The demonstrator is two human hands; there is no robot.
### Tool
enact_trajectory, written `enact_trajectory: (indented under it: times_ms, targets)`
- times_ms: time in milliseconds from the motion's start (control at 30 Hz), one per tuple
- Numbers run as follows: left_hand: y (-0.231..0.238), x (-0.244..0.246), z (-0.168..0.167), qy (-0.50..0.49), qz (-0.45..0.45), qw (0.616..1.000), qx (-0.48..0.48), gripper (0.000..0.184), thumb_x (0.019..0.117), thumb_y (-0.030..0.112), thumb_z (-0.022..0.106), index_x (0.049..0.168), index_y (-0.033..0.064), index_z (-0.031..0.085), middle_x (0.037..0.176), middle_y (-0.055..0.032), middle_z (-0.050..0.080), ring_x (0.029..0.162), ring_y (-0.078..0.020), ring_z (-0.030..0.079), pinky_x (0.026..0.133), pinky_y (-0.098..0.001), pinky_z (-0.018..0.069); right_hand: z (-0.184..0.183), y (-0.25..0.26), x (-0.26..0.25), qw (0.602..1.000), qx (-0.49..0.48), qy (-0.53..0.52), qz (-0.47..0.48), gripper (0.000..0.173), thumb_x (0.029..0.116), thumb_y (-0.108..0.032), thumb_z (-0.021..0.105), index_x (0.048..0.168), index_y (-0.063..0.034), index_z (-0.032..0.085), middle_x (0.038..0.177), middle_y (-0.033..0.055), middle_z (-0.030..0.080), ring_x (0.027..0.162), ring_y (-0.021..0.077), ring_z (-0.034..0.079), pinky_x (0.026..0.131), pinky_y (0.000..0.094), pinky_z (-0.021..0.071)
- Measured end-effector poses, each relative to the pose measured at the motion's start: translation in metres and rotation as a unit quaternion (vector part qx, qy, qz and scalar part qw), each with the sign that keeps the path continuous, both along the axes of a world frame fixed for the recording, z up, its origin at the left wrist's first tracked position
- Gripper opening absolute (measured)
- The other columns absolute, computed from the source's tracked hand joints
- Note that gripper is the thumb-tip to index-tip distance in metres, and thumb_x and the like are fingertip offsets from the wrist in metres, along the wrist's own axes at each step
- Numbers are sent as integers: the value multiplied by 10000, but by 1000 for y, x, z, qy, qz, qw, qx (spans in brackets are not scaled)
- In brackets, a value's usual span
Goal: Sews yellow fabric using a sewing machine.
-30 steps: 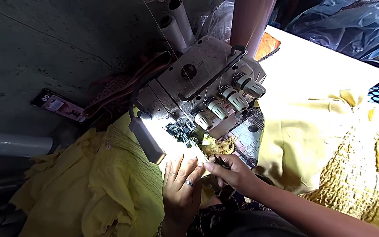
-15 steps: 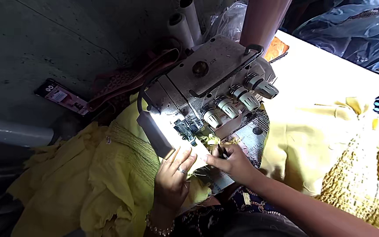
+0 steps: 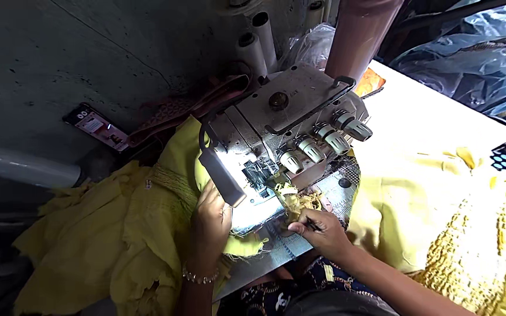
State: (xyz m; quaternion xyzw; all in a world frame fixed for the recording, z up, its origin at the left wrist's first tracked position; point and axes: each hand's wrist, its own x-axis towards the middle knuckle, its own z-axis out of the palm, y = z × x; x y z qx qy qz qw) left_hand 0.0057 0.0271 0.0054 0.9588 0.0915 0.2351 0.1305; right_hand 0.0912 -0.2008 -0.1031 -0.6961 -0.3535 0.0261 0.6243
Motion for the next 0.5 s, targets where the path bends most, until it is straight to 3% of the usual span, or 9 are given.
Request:
enact_trajectory:
  times_ms: [33, 100, 167, 200, 267, 367, 500]
  targets:
    - [-3, -7, 0, 4, 6, 1000, 3, 312, 895, 60, 511, 1028, 11, 789, 1203, -124, 744, 1249, -326, 648, 1073, -430, 497, 9, -4, -1, 1000, -28, -2, 6, 573, 978, -615, 555, 819, -65, 585, 610, -23, 486, 543, -1, 436, 510, 159, 366]
    - [-10, -21, 1, 10, 23, 1000, 15, 311, 919, 79, 516, 1058, 20, 789, 1246, -118, 729, 1256, -337, 643, 1055, -428, 507, 32, -8, 1, 996, -76, -40, 22, 653, 993, -685, 418, 1054, -62, 602, 744, 34, 598, 628, 85, 576, 541, 266, 485]
    - [-18, -35, 2, 7, 36, 999, 16, 303, 916, 72, 520, 1051, 17, 785, 1241, -112, 732, 1248, -328, 650, 1049, -416, 514, 57, -5, 3, 987, -102, -121, 29, 500, 1091, -500, 362, 1225, -67, 572, 1023, 86, 679, 876, 129, 671, 683, 286, 557]
    - [-21, -42, 2, 2, 40, 999, 15, 291, 918, 73, 527, 1042, 12, 784, 1226, -111, 738, 1241, -326, 654, 1046, -413, 516, 68, 1, 3, 980, -109, -168, 11, 406, 1086, -384, 393, 1233, -63, 593, 1075, 112, 670, 902, 169, 667, 673, 296, 552]
    - [-29, -53, 5, -6, 49, 999, 21, 279, 927, 102, 540, 1034, 15, 782, 1193, -102, 752, 1217, -312, 671, 1033, -393, 525, 85, 16, 4, 955, -125, -266, -46, 318, 1045, -273, 480, 1141, -47, 682, 1051, 151, 689, 821, 238, 693, 592, 320, 551]
    - [-38, -63, 8, -19, 54, 998, 17, 288, 960, 175, 544, 1008, 17, 780, 1161, -92, 763, 1188, -289, 688, 1010, -365, 533, 98, 40, 3, 921, -172, -340, -79, 242, 982, -195, 567, 1058, -50, 746, 972, 159, 697, 686, 273, 688, 530, 351, 549]
    - [-37, -65, 1, -40, 45, 998, 5, 293, 971, 197, 542, 992, 29, 782, 1156, -73, 766, 1192, -262, 687, 1023, -347, 525, 102, 64, 0, 893, -231, -378, -79, 209, 960, -124, 611, 1085, -32, 750, 985, 182, 707, 630, 308, 685, 494, 391, 542]
